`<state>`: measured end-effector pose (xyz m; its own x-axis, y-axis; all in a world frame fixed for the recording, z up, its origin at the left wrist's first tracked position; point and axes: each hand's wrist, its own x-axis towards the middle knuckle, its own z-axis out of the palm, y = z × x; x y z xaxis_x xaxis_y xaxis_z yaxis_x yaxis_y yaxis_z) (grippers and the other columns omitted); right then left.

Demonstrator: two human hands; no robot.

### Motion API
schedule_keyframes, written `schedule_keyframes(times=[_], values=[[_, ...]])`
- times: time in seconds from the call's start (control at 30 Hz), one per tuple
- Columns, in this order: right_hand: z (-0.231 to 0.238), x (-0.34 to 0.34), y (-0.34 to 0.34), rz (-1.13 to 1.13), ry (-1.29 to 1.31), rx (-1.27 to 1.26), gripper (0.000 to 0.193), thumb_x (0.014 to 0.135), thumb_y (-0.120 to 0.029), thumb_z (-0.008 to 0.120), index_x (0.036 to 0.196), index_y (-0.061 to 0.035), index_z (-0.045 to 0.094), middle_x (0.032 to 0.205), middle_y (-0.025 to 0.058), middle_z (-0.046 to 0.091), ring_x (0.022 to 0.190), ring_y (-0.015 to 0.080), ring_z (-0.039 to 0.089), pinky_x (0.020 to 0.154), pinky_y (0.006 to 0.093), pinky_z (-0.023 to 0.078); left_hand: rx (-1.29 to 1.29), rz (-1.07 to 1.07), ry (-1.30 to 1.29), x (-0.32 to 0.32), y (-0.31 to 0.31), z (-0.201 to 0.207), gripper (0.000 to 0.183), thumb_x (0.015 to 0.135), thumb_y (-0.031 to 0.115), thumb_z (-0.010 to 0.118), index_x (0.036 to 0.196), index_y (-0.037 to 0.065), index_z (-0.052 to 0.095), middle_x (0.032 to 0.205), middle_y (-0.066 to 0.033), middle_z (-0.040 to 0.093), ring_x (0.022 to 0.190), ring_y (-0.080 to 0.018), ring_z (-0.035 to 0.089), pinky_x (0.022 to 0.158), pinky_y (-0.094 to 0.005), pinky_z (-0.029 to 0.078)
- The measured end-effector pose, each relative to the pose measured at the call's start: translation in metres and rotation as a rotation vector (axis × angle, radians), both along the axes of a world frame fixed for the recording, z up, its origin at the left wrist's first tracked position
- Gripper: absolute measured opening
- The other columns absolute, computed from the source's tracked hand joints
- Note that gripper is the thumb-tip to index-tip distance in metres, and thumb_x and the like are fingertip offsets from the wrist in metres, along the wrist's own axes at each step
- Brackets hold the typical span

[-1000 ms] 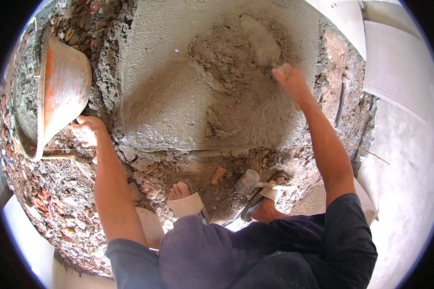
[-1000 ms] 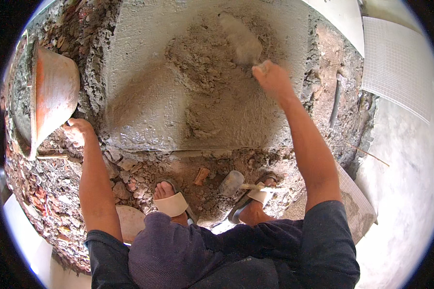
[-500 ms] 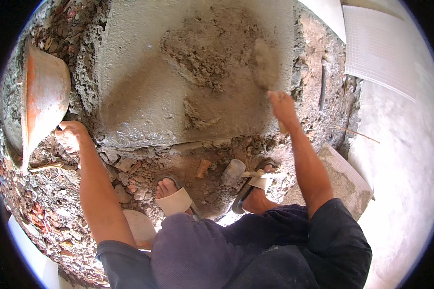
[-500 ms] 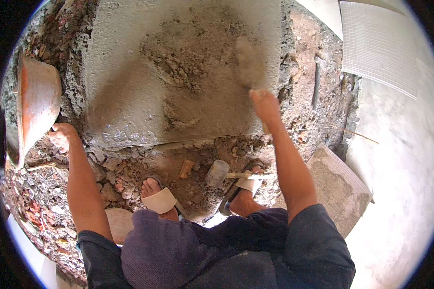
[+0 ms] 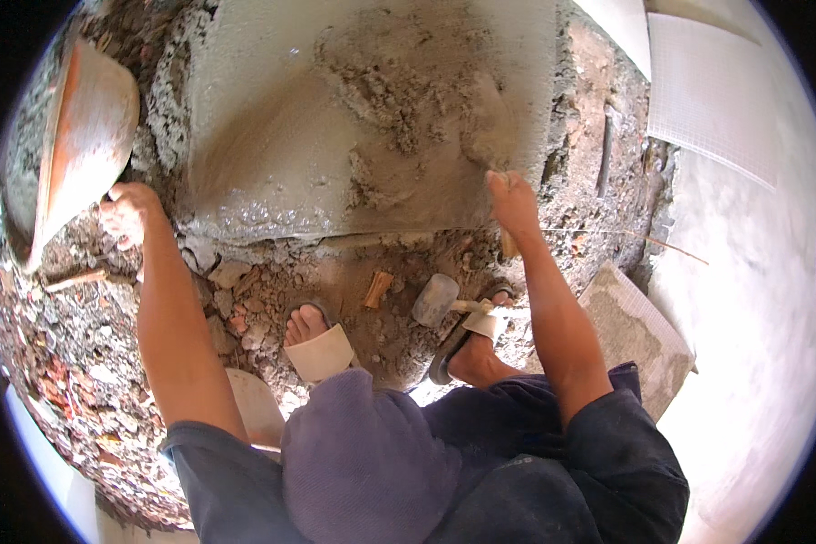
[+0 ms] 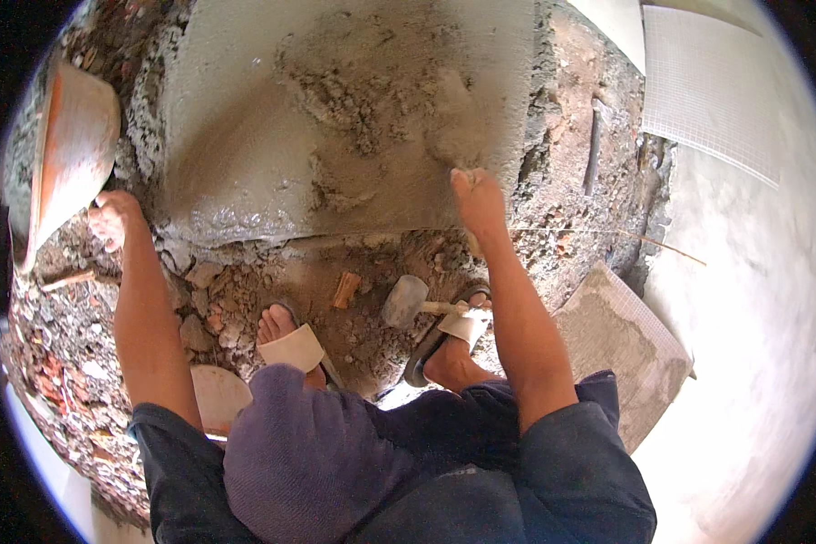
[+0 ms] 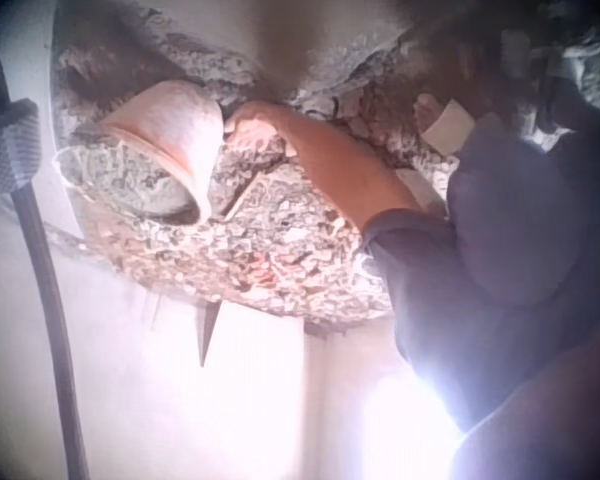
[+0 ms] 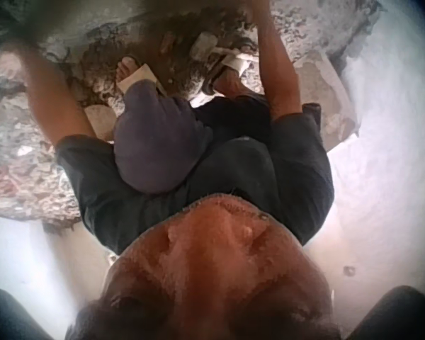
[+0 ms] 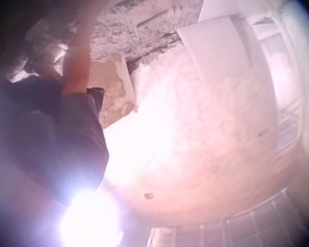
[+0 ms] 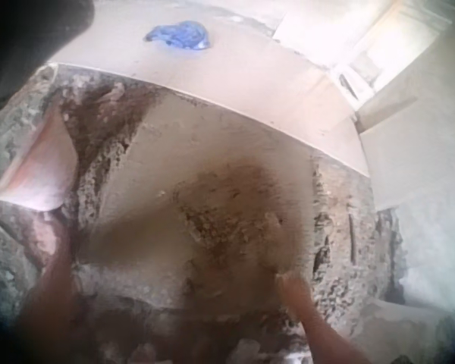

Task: The person places a large white tile onto a prepared floor surface and uses a rubber mallet to tap it into place. They then spread cement on the floor using a trowel.

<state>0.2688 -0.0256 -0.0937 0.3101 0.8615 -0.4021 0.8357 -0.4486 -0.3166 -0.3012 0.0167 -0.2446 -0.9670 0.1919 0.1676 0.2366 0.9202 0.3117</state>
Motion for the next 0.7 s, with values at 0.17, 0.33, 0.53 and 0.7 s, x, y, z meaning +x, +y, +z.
schedule_keyframes(times=[0.17, 0.33, 0.53, 0.7], values=[[0.004, -0.069, -0.042, 0.066, 0.075, -0.067, 0.046, 0.091, -0.043, 0.056, 0.092, 0.0026, 0.058, 0.086, 0.0269, 0.064, 0.083, 0.0466, 0.061, 0.073, 0.0492, 0.047, 0.006, 0.024, -0.022, 0.007, -0.003, 0.009, 0.046, 0.094, 0.042, 0.041, 0.123, 0.01, 0.054, 0.124, -0.0083, 0.055, 0.123, -0.0254, 0.046, 0.103, -0.0576, 0.025], [0.001, -0.121, -0.037, 0.037, 0.184, -0.107, 0.045, 0.092, -0.043, 0.055, 0.094, 0.0022, 0.058, 0.085, 0.0284, 0.063, 0.085, 0.0486, 0.06, 0.073, 0.0505, 0.047, 0.065, -0.012, -0.051, 0.017, -0.006, 0.025, 0.049, 0.093, 0.039, 0.037, 0.128, 0.008, 0.05, 0.126, -0.0106, 0.053, 0.124, -0.0262, 0.043, 0.106, -0.0594, 0.022], [-0.007, -0.163, 0.001, 0.249, 0.153, -0.016, 0.046, 0.093, -0.043, 0.053, 0.096, 0.003, 0.056, 0.089, 0.0291, 0.063, 0.085, 0.0505, 0.06, 0.073, 0.0514, 0.046, 0.093, -0.007, -0.226, 0.029, -0.008, 0.044, 0.062, 0.098, 0.052, 0.031, 0.145, 0.012, 0.035, 0.151, -0.0104, 0.035, 0.142, -0.0261, 0.025, 0.113, -0.0584, 0.011], [0.029, -0.161, 0.052, -0.046, 0.586, -0.446, 0.035, 0.092, -0.038, 0.061, 0.097, -0.0031, 0.06, 0.072, 0.0066, 0.058, 0.062, 0.0144, 0.057, 0.054, 0.0335, 0.047, 0.023, 0.007, -0.233, 0.032, -0.008, 0.052, 0.057, 0.1, 0.046, 0.03, 0.146, 0.011, 0.034, 0.152, -0.0088, 0.035, 0.143, -0.0221, 0.026, 0.113, -0.0528, 0.013]])
